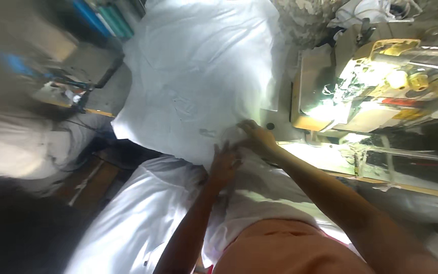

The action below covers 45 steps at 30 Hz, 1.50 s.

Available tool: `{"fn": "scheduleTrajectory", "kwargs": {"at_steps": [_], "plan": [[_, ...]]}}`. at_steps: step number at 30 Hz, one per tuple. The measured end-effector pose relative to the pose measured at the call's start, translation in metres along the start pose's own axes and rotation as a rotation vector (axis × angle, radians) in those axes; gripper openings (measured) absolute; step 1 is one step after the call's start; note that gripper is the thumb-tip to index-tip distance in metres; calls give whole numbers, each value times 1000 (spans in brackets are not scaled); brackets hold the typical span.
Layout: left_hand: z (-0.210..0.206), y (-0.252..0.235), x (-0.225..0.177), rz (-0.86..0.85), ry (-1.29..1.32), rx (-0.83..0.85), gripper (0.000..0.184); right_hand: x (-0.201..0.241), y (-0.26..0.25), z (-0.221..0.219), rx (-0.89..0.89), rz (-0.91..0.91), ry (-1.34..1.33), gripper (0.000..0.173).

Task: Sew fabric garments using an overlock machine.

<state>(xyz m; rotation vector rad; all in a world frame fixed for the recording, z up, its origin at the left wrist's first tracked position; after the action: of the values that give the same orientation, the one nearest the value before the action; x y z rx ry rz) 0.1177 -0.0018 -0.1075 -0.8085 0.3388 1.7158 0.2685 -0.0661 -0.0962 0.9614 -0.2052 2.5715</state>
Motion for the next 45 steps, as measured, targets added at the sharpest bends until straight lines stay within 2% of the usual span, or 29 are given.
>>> {"fn": "scheduleTrajectory", "kwargs": {"at_steps": [2,5,7,9,12,15,18,21,24,28,34,41,45], "plan": [[-2,-1,1,8,-38,44,14,-2,-8,-6,101,23,8,58],[-3,-2,5,57,-23,102,15,-6,-9,-4,303,-41,-99,39],[-1,-1,5,47,19,50,13,-10,-4,0,307,-96,-217,27],[2,1,-1,18,41,-40,13,-17,5,1,218,-179,-438,19],[7,1,-22,-121,3,-186,15,-20,24,-6,78,-383,-868,8],[10,-9,-41,-91,136,-131,16,-13,39,-6,-67,-485,-1055,8],[27,-22,-60,-48,255,-126,16,2,51,16,-270,-398,-1133,9],[56,-32,-91,-161,175,-221,16,23,63,46,-392,-214,-1194,11],[75,-39,-114,-277,81,-273,19,47,76,70,-444,-28,-1167,13],[81,-48,-122,-355,74,-295,18,64,94,81,-499,87,-977,11],[82,-51,-125,-292,155,-274,15,70,100,87,-505,143,-791,14],[82,-53,-123,-310,262,-206,6,72,104,92,-514,141,-628,17],[82,-58,-121,-235,316,-163,10,71,103,96,-492,128,-592,18]]}}
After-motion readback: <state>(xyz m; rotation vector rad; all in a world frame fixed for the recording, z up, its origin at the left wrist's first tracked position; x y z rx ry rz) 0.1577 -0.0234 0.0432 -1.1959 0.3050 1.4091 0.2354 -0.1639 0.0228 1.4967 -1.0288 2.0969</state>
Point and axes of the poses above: each hand's wrist, its own y-axis away from the middle knuckle, its own z-axis out of the back of the hand, x = y × z, the point moved 5 cm from there along -y, towards the middle knuckle, and after that the axes turned 3 degrees about y, right-handed, at the moved point
